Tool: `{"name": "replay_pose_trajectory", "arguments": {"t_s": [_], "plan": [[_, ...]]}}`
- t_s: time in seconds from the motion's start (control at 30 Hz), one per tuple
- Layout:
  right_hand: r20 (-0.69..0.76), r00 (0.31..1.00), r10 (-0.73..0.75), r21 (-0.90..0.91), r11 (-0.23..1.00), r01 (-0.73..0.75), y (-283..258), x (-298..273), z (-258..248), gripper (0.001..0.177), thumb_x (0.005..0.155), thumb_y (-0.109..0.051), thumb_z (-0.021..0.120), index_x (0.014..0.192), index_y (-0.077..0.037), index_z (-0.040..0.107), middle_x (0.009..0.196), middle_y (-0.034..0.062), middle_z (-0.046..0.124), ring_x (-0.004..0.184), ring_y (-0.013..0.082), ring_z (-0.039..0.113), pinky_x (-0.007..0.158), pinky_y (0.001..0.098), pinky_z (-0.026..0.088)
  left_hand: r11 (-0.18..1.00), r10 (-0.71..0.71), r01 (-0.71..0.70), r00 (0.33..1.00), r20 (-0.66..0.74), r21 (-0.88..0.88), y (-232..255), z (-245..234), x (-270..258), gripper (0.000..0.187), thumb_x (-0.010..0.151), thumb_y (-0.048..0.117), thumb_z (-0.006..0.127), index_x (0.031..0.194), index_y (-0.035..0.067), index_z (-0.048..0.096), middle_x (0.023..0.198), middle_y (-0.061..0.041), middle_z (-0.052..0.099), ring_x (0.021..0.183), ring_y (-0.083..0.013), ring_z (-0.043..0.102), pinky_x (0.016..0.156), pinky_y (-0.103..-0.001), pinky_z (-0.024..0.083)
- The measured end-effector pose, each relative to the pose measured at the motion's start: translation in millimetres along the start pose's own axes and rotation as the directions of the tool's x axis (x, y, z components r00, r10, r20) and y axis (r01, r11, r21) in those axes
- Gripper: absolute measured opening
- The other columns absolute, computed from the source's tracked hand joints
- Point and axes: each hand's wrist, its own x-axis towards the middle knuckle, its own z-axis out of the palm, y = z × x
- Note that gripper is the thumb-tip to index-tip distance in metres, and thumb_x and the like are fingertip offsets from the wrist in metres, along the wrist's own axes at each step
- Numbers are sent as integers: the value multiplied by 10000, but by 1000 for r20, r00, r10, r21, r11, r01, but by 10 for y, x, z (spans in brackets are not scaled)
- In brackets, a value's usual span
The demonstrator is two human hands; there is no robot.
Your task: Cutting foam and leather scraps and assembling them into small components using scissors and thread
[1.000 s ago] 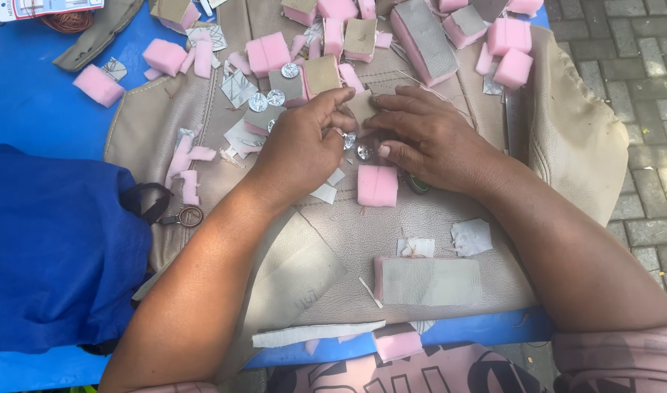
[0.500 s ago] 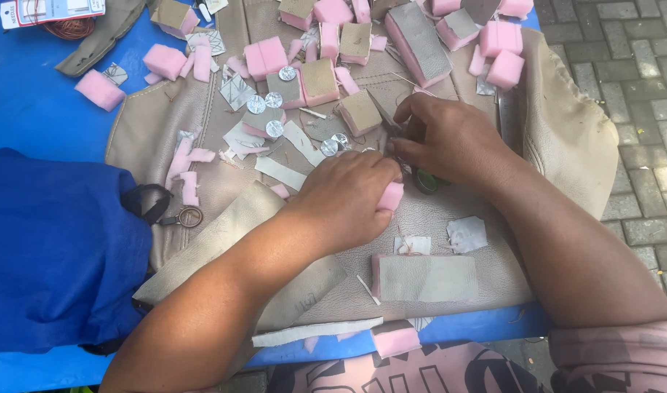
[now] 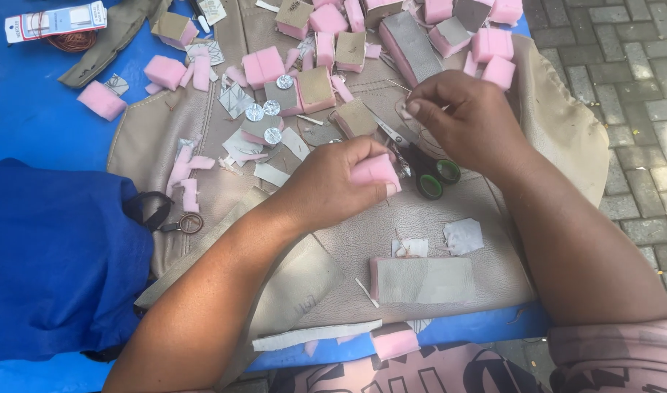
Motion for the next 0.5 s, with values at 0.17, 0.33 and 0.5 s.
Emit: {"name": "replay_pose_trajectory", "arguments": {"t_s": [0.17,0.33,0.5], "plan": [[66,993,96,-13,995,-95,104,-61,-105,98,999,-55,732,1084,-8,744,892,197,723,864,362,720,717,458,536,1000,24,-23,998,-65,6,-57,5,73,315,905,189,631,1185,51,669,873,-155,748,817,-289,758,717,-420,590],[580,782,229,-251,963,-96,-1040,-229,-94,180,820,-175,822,961,-65,807,836,190,815,787,357,808,723,439,662,998,-58,57,978,-200,-15,-316,-91,145,325,923,196,590,1209,55,653,837,-102,752,709,-167,744,621,-304,597],[859,507,66,-268,902,337,-1083,-401,110,471,795,-431,886,1101,-114,722,948,108,767,896,282,769,751,420,638,1000,-15,15,1000,-15,0,-33,-92,4,449,882,212,613,1280,7,643,1076,-255,737,901,-328,761,717,-425,609]]}}
